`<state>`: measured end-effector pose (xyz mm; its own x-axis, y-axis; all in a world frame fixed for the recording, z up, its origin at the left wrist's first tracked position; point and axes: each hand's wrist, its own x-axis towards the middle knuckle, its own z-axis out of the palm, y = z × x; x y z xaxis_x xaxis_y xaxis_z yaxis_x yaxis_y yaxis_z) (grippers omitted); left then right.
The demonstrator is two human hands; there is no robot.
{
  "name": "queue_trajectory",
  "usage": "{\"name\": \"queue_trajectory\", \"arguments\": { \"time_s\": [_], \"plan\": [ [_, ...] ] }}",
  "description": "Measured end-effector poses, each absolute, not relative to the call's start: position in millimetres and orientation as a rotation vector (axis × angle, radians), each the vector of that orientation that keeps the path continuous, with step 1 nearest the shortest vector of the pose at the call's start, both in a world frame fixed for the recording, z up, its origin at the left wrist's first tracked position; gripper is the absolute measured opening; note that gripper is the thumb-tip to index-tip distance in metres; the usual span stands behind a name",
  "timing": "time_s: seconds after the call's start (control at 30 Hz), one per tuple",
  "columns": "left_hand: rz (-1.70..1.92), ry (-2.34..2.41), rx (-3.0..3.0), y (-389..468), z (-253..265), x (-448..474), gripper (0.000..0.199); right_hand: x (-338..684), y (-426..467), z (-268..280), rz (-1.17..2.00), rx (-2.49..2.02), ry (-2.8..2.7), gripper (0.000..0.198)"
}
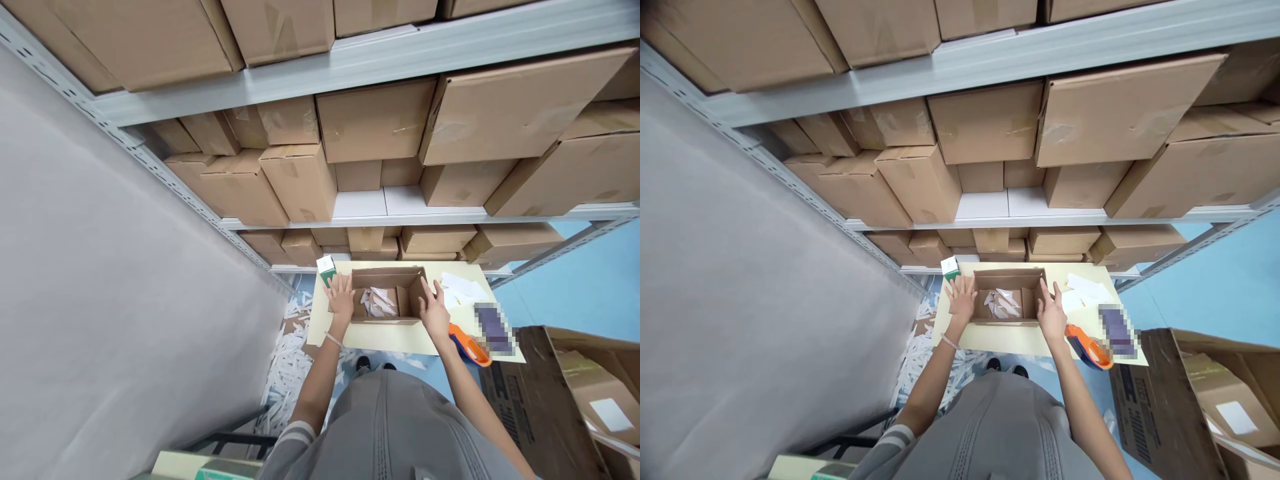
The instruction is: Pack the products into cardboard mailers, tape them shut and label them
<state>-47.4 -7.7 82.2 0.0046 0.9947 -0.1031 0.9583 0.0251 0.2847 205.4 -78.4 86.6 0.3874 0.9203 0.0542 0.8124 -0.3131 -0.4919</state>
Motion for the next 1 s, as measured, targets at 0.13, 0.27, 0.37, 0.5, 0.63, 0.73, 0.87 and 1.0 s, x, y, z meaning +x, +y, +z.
{"name": "queue_trajectory", "arguments": {
  "time_s": [0.13, 0.27, 0.37, 0.5, 0.63, 0.73, 0.87, 1.0],
  "plan": [
    [0.175, 1.980, 2.064, -14.5, 73.8, -44.2, 0.065, 206.9, -79.9, 83.4, 0.375, -2.262, -1.452, 0.067],
    [0.278, 1.872, 2.170, -12.9, 83.3, -36.0, 0.065, 208.8, -80.0, 84.0, 0.419, -2.259, -1.439, 0.070],
    [0.291, 1.877, 2.157, -11.0, 90.7, -28.6, 0.066, 210.7, -79.0, 81.8, 0.365, -2.252, -1.464, 0.072],
    [0.280, 1.935, 2.081, -9.8, 91.4, -21.9, 0.066, 213.0, -77.6, 74.3, 0.216, -2.295, -1.523, 0.075],
    [0.272, 1.926, 2.009, -10.8, 87.2, -21.3, 0.068, 213.5, -77.2, 70.6, 0.216, -2.337, -1.521, 0.079],
    [0.299, 1.888, 2.018, -12.8, 87.2, -23.9, 0.067, 214.0, -76.8, 70.4, 0.275, -2.322, -1.509, 0.081],
    [0.361, 1.904, 2.065, -7.9, 95.1, -37.7, 0.058, 215.3, -76.6, 68.7, 0.312, -2.293, -1.514, 0.080],
    [0.444, 2.022, 2.008, 16.4, 107.4, -70.9, 0.054, 216.7, -77.4, 67.1, 0.285, -2.275, -1.545, 0.078]
  ]
}}
